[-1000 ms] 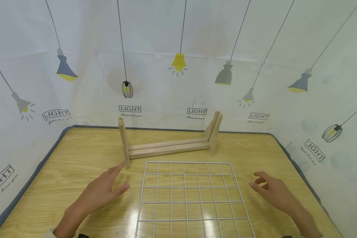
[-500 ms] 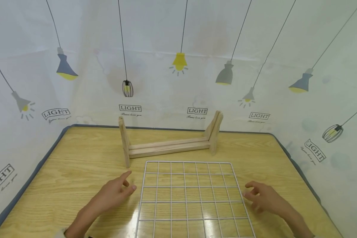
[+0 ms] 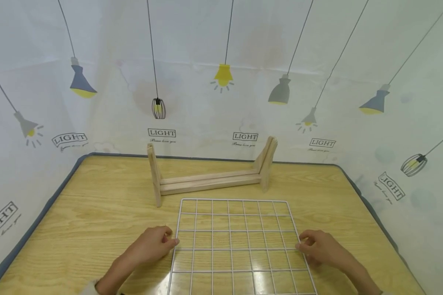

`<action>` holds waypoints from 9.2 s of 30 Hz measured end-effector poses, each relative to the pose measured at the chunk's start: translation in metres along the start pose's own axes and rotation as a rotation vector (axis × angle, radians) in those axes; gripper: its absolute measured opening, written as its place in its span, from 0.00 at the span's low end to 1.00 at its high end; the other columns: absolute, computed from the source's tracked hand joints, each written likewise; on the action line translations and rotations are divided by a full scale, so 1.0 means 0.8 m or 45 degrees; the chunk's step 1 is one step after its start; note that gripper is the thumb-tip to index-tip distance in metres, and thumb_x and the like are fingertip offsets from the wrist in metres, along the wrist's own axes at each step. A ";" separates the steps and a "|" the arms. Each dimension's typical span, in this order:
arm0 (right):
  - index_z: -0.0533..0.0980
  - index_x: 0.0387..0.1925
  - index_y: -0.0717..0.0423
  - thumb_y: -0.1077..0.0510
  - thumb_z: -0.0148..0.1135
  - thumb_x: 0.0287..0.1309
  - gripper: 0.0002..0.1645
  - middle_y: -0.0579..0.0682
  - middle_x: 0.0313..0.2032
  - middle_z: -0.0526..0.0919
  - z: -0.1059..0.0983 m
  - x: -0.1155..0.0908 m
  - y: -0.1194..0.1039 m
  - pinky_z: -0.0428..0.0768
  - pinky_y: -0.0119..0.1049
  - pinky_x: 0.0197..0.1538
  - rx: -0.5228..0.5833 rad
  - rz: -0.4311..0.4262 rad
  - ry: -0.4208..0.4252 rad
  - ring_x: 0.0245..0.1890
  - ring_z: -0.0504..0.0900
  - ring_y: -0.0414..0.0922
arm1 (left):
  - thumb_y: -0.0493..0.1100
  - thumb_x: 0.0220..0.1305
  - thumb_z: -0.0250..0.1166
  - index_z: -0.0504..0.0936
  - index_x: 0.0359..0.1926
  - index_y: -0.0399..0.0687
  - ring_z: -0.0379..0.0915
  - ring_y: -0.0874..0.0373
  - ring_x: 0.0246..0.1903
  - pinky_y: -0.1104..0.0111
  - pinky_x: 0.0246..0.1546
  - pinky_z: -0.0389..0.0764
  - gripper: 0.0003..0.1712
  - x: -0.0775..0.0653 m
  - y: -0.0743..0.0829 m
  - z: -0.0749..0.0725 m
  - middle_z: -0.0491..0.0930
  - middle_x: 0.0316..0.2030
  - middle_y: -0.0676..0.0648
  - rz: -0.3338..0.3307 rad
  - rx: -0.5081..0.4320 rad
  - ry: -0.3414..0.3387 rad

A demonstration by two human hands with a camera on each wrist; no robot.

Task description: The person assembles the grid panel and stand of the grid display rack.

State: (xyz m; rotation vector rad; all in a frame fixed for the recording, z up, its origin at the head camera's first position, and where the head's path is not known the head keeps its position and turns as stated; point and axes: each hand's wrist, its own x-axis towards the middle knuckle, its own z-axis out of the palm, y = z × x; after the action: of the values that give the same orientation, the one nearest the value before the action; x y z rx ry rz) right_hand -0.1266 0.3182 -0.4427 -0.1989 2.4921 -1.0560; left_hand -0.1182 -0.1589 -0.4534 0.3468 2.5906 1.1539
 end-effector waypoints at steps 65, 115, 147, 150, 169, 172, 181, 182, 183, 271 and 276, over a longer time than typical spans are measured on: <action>0.73 0.60 0.63 0.66 0.63 0.63 0.24 0.55 0.34 0.81 -0.038 0.012 -0.080 0.77 0.29 0.23 -0.215 -0.372 0.857 0.23 0.80 0.32 | 0.34 0.80 0.40 0.36 0.79 0.58 0.86 0.41 0.38 0.53 0.41 0.85 0.36 0.012 0.041 -0.022 0.84 0.42 0.45 0.457 -1.106 0.103; 0.70 0.62 0.59 0.48 0.79 0.42 0.46 0.63 0.61 0.69 0.064 0.065 -0.257 0.76 0.41 0.18 -0.731 -0.867 1.288 0.40 0.83 0.54 | 0.24 0.75 0.40 0.45 0.77 0.37 0.87 0.52 0.36 0.60 0.36 0.86 0.33 0.027 0.110 -0.065 0.86 0.44 0.47 1.145 -0.990 0.473; 0.77 0.50 0.61 0.54 0.82 0.36 0.37 0.63 0.52 0.73 0.050 0.073 -0.256 0.63 0.30 0.12 -0.639 -0.921 1.472 0.25 0.83 0.49 | 0.27 0.72 0.48 0.68 0.61 0.22 0.77 0.59 0.51 0.72 0.54 0.74 0.19 0.042 0.082 -0.072 0.81 0.48 0.46 0.996 -0.725 0.964; 0.77 0.50 0.61 0.54 0.81 0.38 0.36 0.62 0.51 0.73 0.047 0.071 -0.258 0.64 0.31 0.11 -0.635 -0.921 1.483 0.27 0.85 0.49 | 0.27 0.68 0.54 0.68 0.60 0.23 0.69 0.54 0.55 0.66 0.55 0.67 0.20 0.053 0.060 -0.072 0.74 0.53 0.38 0.736 -0.634 1.209; 0.75 0.51 0.63 0.52 0.79 0.43 0.34 0.64 0.52 0.71 0.024 0.066 -0.270 0.64 0.31 0.11 -0.658 -0.937 1.547 0.28 0.85 0.49 | 0.41 0.77 0.52 0.39 0.80 0.49 0.50 0.35 0.73 0.43 0.65 0.65 0.41 0.109 -0.035 -0.063 0.52 0.74 0.32 0.084 -0.401 0.566; 0.75 0.51 0.64 0.52 0.79 0.43 0.35 0.65 0.53 0.71 0.021 0.066 -0.272 0.65 0.31 0.11 -0.654 -0.939 1.547 0.30 0.86 0.50 | 0.39 0.77 0.51 0.39 0.80 0.49 0.53 0.34 0.72 0.44 0.64 0.67 0.41 0.112 -0.041 -0.060 0.53 0.74 0.30 0.085 -0.373 0.580; 0.74 0.51 0.62 0.53 0.80 0.43 0.36 0.64 0.53 0.70 0.015 0.064 -0.283 0.65 0.32 0.12 -0.656 -0.929 1.544 0.28 0.85 0.50 | 0.38 0.77 0.50 0.38 0.79 0.45 0.58 0.30 0.68 0.43 0.60 0.71 0.40 0.109 -0.040 -0.057 0.57 0.70 0.24 0.071 -0.300 0.561; 0.74 0.51 0.62 0.53 0.80 0.43 0.35 0.64 0.53 0.70 0.014 0.064 -0.284 0.66 0.32 0.12 -0.657 -0.931 1.552 0.28 0.85 0.50 | 0.38 0.77 0.50 0.39 0.79 0.44 0.58 0.30 0.68 0.44 0.59 0.72 0.39 0.108 -0.038 -0.057 0.57 0.69 0.24 0.064 -0.305 0.554; 0.74 0.51 0.62 0.53 0.79 0.43 0.35 0.64 0.53 0.70 0.013 0.064 -0.286 0.66 0.32 0.12 -0.657 -0.936 1.561 0.28 0.85 0.50 | 0.38 0.77 0.51 0.40 0.79 0.43 0.59 0.30 0.68 0.44 0.58 0.74 0.39 0.108 -0.037 -0.058 0.58 0.69 0.24 0.058 -0.310 0.545; 0.74 0.52 0.63 0.49 0.76 0.50 0.33 0.64 0.54 0.69 -0.044 0.095 -0.360 0.73 0.40 0.16 -0.602 -0.972 1.715 0.33 0.85 0.51 | 0.36 0.68 0.63 0.60 0.72 0.30 0.72 0.32 0.59 0.54 0.46 0.85 0.36 0.086 -0.024 -0.045 0.74 0.59 0.26 0.208 -0.234 0.332; 0.74 0.52 0.63 0.49 0.75 0.51 0.33 0.63 0.54 0.69 -0.046 0.095 -0.364 0.73 0.40 0.16 -0.606 -0.970 1.701 0.34 0.86 0.51 | 0.36 0.68 0.63 0.61 0.71 0.30 0.73 0.32 0.58 0.54 0.46 0.84 0.35 0.086 -0.022 -0.046 0.75 0.58 0.26 0.217 -0.213 0.342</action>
State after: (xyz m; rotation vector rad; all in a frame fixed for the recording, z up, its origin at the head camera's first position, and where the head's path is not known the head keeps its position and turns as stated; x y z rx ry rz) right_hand -0.2204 0.1158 -0.2370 -0.8766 4.0699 -0.9484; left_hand -0.1968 -0.1728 -0.4541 0.4066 2.7052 1.5628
